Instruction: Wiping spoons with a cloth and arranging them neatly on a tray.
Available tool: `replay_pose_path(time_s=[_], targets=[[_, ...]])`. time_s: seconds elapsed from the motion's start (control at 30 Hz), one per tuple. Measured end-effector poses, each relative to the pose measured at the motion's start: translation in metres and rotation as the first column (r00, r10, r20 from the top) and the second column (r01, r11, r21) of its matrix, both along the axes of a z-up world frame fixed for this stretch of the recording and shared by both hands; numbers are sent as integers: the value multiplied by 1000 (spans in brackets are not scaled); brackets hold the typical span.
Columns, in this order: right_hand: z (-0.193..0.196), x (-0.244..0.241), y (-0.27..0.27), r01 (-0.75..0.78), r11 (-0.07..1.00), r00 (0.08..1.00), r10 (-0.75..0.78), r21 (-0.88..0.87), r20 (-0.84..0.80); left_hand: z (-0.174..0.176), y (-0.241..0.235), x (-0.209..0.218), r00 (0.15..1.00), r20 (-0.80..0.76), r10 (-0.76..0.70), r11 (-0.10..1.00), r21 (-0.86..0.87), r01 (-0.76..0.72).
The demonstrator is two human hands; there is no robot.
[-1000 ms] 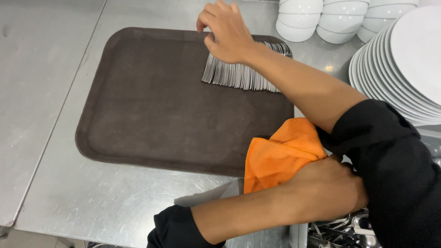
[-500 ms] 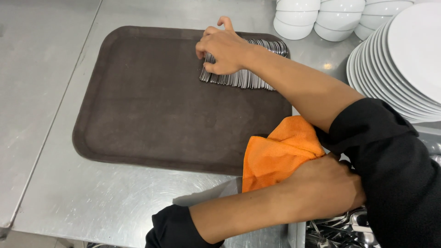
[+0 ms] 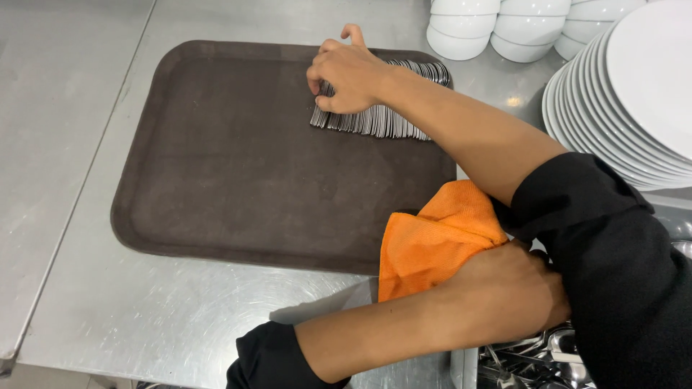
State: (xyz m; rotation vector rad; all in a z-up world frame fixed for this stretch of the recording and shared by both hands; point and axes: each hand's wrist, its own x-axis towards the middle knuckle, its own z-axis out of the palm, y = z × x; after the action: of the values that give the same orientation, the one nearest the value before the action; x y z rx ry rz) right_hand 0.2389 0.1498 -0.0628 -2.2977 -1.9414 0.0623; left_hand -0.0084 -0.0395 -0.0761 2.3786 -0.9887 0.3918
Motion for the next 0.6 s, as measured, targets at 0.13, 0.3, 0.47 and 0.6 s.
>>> replay_pose_path(time_s=[0.13,0.3,0.47,0.6], targets=[[-3,5,-1,-18,999,1000,18,38,0,0,-2,0,1000,1,9,1000,15,-9],[9,-4,-8,-1,999,996,5,53,-89,1,1,1,998,57,12,999,-33,-10],[36,-3,-21,0,943,992,41,332,-118,9,2,0,1000,10,8,996,84,-9],[67,1,-42,161,871,982,-97,463,-160,31,12,2,1000,-8,-7,995,98,7]])
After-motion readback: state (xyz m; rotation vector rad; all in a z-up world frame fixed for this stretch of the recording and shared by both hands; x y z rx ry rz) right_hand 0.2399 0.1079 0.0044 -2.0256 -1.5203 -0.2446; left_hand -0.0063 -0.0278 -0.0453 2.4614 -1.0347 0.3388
